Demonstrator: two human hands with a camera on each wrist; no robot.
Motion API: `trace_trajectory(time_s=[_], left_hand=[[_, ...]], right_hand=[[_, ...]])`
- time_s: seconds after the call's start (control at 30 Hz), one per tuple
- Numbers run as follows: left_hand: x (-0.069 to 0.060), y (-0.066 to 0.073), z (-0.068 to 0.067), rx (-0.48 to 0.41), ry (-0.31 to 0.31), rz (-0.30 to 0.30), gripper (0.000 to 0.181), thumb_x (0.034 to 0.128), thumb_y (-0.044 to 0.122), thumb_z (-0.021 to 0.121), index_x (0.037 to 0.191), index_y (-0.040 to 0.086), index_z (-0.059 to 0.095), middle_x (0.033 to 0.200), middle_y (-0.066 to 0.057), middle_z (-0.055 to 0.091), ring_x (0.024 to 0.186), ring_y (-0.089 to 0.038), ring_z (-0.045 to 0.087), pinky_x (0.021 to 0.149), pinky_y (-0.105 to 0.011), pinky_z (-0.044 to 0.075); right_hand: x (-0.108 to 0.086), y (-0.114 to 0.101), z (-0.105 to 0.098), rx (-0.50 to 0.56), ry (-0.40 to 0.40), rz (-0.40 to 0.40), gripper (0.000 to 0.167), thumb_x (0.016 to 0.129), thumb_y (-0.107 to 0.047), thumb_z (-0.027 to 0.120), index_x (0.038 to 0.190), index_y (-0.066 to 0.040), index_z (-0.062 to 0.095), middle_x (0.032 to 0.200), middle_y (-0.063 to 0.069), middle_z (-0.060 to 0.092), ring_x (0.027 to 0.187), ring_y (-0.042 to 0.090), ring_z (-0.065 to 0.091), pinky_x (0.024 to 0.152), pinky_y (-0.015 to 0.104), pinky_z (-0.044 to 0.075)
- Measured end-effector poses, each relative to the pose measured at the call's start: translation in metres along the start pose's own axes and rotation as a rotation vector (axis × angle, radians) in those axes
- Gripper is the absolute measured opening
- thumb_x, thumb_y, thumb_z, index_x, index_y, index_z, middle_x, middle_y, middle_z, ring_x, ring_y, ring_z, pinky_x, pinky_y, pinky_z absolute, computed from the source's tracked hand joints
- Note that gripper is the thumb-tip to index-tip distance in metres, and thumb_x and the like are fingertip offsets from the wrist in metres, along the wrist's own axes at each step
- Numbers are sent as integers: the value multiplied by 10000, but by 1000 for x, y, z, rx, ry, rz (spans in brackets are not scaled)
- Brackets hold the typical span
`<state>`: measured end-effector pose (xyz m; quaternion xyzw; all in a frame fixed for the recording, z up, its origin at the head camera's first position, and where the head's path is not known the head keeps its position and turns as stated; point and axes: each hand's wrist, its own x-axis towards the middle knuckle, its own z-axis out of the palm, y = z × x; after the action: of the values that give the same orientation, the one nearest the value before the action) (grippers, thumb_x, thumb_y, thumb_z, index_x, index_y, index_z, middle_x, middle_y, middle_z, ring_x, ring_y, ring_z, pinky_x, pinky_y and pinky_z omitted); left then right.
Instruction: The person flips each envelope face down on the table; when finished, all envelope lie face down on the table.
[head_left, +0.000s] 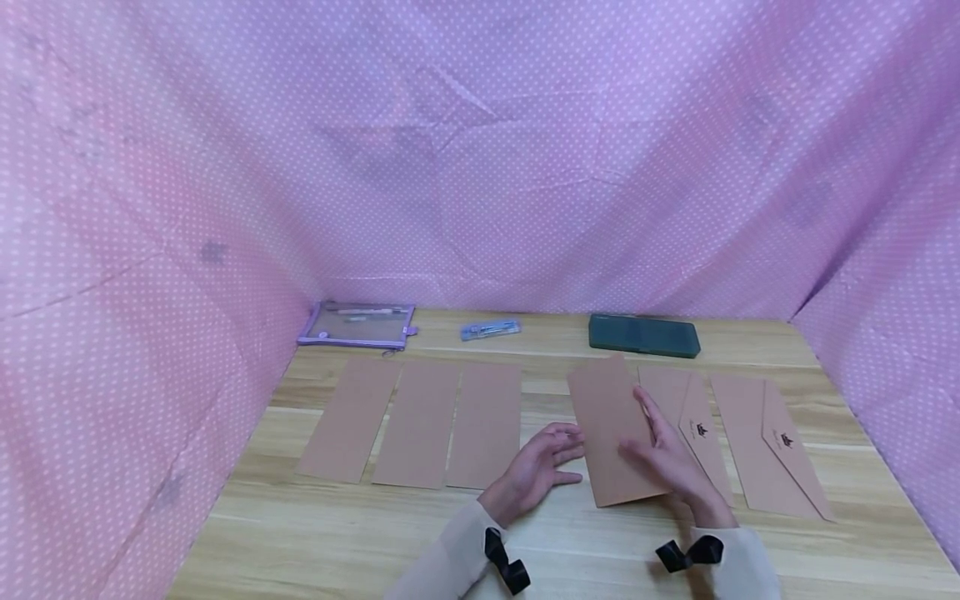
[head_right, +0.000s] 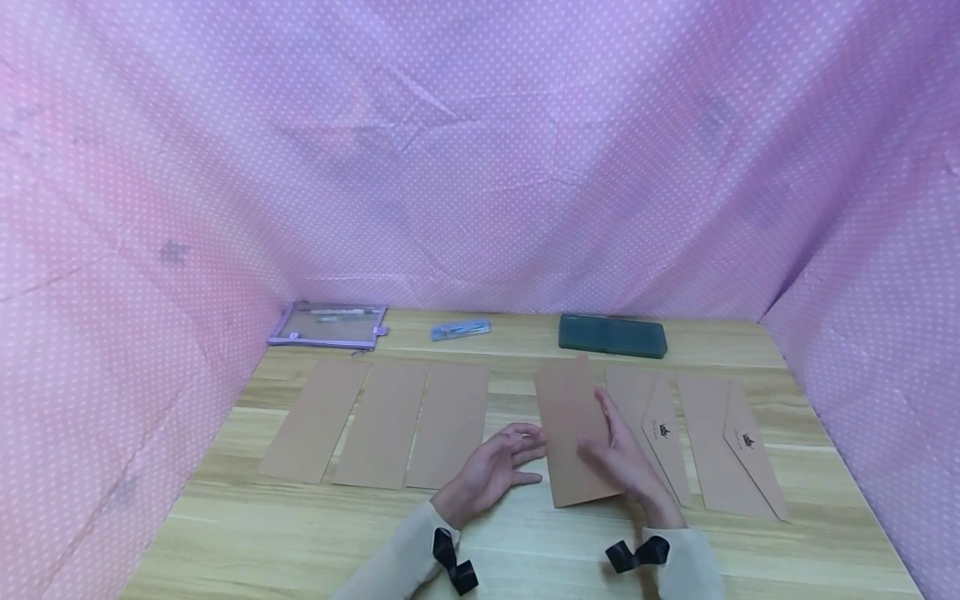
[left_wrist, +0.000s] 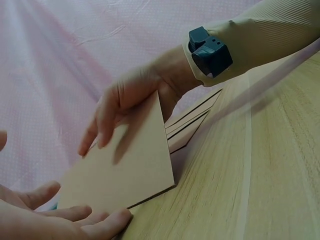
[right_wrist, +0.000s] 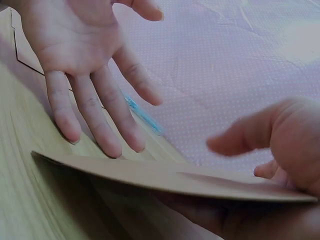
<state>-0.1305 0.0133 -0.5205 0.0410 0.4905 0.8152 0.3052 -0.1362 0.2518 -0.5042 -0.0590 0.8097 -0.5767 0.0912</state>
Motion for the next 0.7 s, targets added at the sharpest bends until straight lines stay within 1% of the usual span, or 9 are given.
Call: trace_trajectory(time_s=[0.1,0.17,0.27,0.33,0.43,0.53,0.6,0.67,0.7], left_hand=[[0,-1,0,14,40,17,419,970,236,444,1327,23,495,1472,-230,465,1335,-335,493,956,-415,489],[0,-1,0,25,72,30,400,965,217,475,1302,7,514,1440,-228,496,1289,-318,536,951,-420,511],[1,-3,0,45,125,54,369,959,171,507,1268,-30,528,1363,-221,541,1213,-296,597,939,-416,539],[1,-4,0,50,160,65,362,946,117,522,1264,-56,522,1322,-207,560,1133,-263,636,919,-392,558],[1,-6,2,48,186,71,381,935,18,534,1301,-82,500,1318,-224,585,1001,-191,661,881,-357,584],[1,-8,5,34,185,71,428,906,-65,558,1330,-78,498,1299,-240,621,923,-142,664,830,-327,601],[1,-10,7,41,183,76,445,882,-97,580,1322,-68,521,1235,-221,661,884,-126,667,791,-307,605],[2,-10,9,56,194,80,459,843,-115,612,1295,-54,558,1164,-185,693,857,-115,666,754,-272,598],[1,-11,10,66,201,85,463,826,-121,623,1282,-51,573,1145,-180,705,852,-113,671,743,-258,593]], right_hand=[[0,0,-1,-6,-1,24,900,918,-3,609,1604,-44,28,1642,309,108,1300,375,445,868,91,431],[0,0,-1,11,-2,31,905,901,44,588,1601,-30,21,1628,334,129,1242,245,515,851,124,466],[1,0,-2,56,0,28,912,886,83,571,1598,-14,9,1634,336,96,1176,-18,494,867,97,455],[0,-1,-1,106,1,29,920,885,97,553,1597,-19,-16,1633,334,94,1121,-121,469,872,80,450],[0,-4,1,196,6,52,928,902,101,522,1601,-60,-67,1632,327,102,1104,-151,479,870,83,469],[0,-7,2,285,22,96,928,933,80,496,1605,-134,-107,1630,316,134,1069,-152,528,851,112,507],[0,-7,3,322,41,101,928,941,68,500,1606,-153,-108,1639,285,133,1068,-175,525,861,102,503],[0,-6,5,372,57,92,930,942,63,512,1609,-161,-96,1599,211,273,1062,-153,564,855,123,528],[0,-5,6,387,67,78,935,936,67,524,1610,-152,-86,1565,132,356,1069,-148,570,858,124,532]])
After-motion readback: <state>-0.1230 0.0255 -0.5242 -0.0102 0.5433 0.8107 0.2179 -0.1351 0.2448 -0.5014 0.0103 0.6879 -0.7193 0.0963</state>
